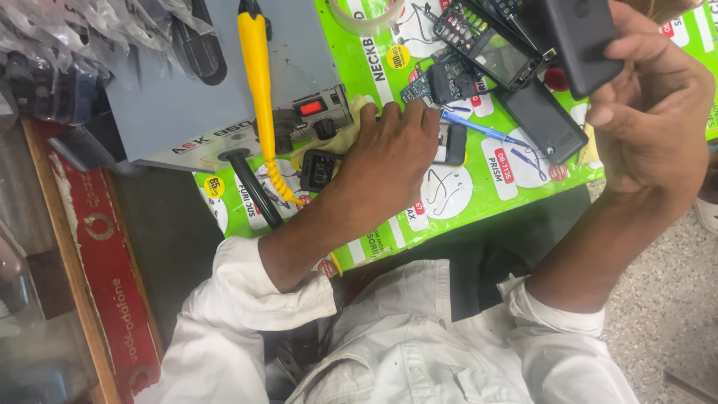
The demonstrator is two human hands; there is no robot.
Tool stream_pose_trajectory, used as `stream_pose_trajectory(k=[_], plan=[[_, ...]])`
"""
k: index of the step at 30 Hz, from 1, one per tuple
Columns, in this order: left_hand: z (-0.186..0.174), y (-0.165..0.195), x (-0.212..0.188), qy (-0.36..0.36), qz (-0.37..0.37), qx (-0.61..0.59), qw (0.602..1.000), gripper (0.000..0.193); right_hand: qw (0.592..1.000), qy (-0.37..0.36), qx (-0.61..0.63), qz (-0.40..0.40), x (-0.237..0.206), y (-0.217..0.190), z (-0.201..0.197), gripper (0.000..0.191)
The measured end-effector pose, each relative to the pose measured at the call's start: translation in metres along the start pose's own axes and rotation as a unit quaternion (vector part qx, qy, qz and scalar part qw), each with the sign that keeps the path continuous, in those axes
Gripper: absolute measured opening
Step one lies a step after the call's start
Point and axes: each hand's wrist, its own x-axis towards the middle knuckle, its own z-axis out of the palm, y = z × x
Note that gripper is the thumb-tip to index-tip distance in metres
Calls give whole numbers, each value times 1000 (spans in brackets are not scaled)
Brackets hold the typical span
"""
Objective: The person disassembles a feature phone using a screwdriver and a prying tool, removes the battery and keypad, and handles the internal circuit board. They then reassemble the phone by inserting the battery and keypad and closing the back cover.
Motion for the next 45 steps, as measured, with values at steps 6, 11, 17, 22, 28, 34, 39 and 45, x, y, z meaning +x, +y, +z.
stream_pose_trajectory(k=[6, 11, 17, 22, 28, 34, 39, 45], plan=[[-7, -4, -1, 107, 19, -27, 994, 57, 996, 19, -85, -5, -1, 0, 4, 37], [-13, 0, 1, -10, -21, -60, 998, 63, 990, 38, -136, 4, -2, 0, 5, 38], [-31, 9, -7, 146, 5, -133, 980, 67, 990, -4, -118, -71, -2, 0, 4, 40], [-46, 13, -15, 230, 23, -236, 944, 65, 991, -49, -23, -125, -1, 0, 2, 46], [-58, 19, -22, 220, 23, -430, 875, 70, 979, -160, -89, -90, 1, 1, 2, 46], [-65, 22, -22, 276, 29, -559, 781, 74, 965, -177, -159, -108, -2, 0, 5, 50], [-64, 18, -25, 229, 42, -603, 763, 78, 964, -195, -115, -140, -7, -6, 10, 51], [-59, 14, -25, 213, 65, -578, 785, 84, 948, -174, -211, -164, -13, -17, 16, 49]])
